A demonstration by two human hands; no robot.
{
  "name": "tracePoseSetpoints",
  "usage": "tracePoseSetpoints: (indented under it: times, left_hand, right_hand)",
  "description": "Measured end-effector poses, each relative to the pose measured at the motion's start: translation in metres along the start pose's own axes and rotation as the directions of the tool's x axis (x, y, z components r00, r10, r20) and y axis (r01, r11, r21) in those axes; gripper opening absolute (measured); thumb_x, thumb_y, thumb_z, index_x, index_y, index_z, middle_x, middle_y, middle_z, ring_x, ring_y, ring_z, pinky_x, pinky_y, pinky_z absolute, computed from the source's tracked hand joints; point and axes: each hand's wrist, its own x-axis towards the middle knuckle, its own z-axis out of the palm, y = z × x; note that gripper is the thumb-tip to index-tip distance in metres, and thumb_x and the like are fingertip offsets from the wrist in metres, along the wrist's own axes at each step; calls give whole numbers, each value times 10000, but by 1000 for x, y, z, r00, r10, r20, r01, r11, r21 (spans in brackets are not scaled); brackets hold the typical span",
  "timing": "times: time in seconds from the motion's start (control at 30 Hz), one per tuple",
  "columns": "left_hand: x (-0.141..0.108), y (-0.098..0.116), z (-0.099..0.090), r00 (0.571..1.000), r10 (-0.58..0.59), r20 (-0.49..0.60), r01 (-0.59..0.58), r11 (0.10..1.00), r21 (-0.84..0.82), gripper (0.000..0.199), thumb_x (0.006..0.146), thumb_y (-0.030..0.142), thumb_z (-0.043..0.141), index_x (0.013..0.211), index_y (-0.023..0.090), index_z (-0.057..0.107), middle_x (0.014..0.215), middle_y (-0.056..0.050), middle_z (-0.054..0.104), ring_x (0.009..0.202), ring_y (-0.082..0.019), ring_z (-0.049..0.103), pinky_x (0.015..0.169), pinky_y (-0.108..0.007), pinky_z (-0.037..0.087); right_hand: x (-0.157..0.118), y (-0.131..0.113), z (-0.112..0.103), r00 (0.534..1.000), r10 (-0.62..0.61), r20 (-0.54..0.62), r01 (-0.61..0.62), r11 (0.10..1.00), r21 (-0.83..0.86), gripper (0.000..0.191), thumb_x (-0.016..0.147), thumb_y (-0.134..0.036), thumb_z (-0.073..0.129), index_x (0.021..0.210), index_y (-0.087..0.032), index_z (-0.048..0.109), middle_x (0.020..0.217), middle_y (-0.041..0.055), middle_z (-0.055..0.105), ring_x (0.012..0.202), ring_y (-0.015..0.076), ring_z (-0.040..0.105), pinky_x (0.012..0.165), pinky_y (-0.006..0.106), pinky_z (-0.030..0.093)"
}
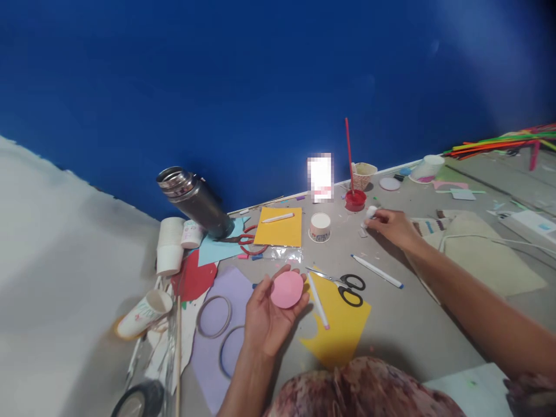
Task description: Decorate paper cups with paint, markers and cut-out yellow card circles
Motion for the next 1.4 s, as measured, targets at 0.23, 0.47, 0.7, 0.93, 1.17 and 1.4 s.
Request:
tracePoseSetpoints:
  times: [0.23, 0.47, 0.7, 0.93, 1.17, 1.4]
  left_hand:
    - [12, -14, -3, 962, 272, 9, -270, 949, 164, 276, 843, 260, 740, 1079, 119, 750, 1063, -130, 779, 962, -259, 743, 849, -410, 631]
    - [8, -26, -1, 833, 547, 91, -517, 708, 481, 526, 918, 601, 656, 1204, 167, 743, 1214, -128, 777, 1148, -288, 706, 1092, -459, 503]
    - [-2, -26, -9, 732, 645, 219, -578, 419, 701, 620, 994, 665, 493, 1360, 202, 681, 1416, -127, 692, 1331, -288, 616, 1173, -446, 445]
    - [4, -33, -11, 711, 656, 255, -570, 324, 755, 630, 1039, 626, 411, 1377, 167, 680, 1398, -150, 701, 1284, -280, 659, 1130, -438, 501]
    - [12, -46, -22, 651, 701, 292, -605, 247, 756, 588, 1073, 569, 352, 1431, 204, 644, 1481, -119, 648, 1387, -258, 585, 1220, -432, 408]
    - [-1, -31, -10, 712, 616, 336, -590, 265, 763, 469, 1064, 482, 438, 1262, 167, 723, 1192, -91, 762, 1097, -235, 674, 1008, -358, 521]
  right_hand:
    - [-58, -60, -14, 963, -240, 118, 215, 957, 197, 265, 962, -449, 589, 1038, -211, 677, 1058, 112, 784, 907, 226, 712, 816, 331, 508]
    - [-134, -129, 32, 726, -476, 496, 542, 840, 12, 362, 1050, -418, 413, 1159, -216, 693, 863, 75, 809, 752, 242, 747, 653, 311, 402]
    - [-142, -152, 48, 722, -456, 520, 587, 802, -111, 317, 1028, -354, 481, 1164, -205, 725, 869, 94, 834, 750, 257, 768, 630, 320, 327]
    - [-146, -143, 62, 757, -496, 426, 575, 815, -73, 298, 1015, -352, 492, 1144, -234, 732, 871, 83, 834, 713, 246, 759, 612, 306, 349]
    - [-142, -130, 72, 801, -470, 372, 475, 876, 84, 443, 1056, -461, 339, 974, -243, 716, 773, 79, 792, 680, 249, 750, 616, 304, 454]
    - [-137, -114, 77, 749, -582, 317, 620, 784, -28, 401, 1063, -484, 401, 1143, -272, 732, 875, 59, 833, 709, 260, 778, 587, 307, 456]
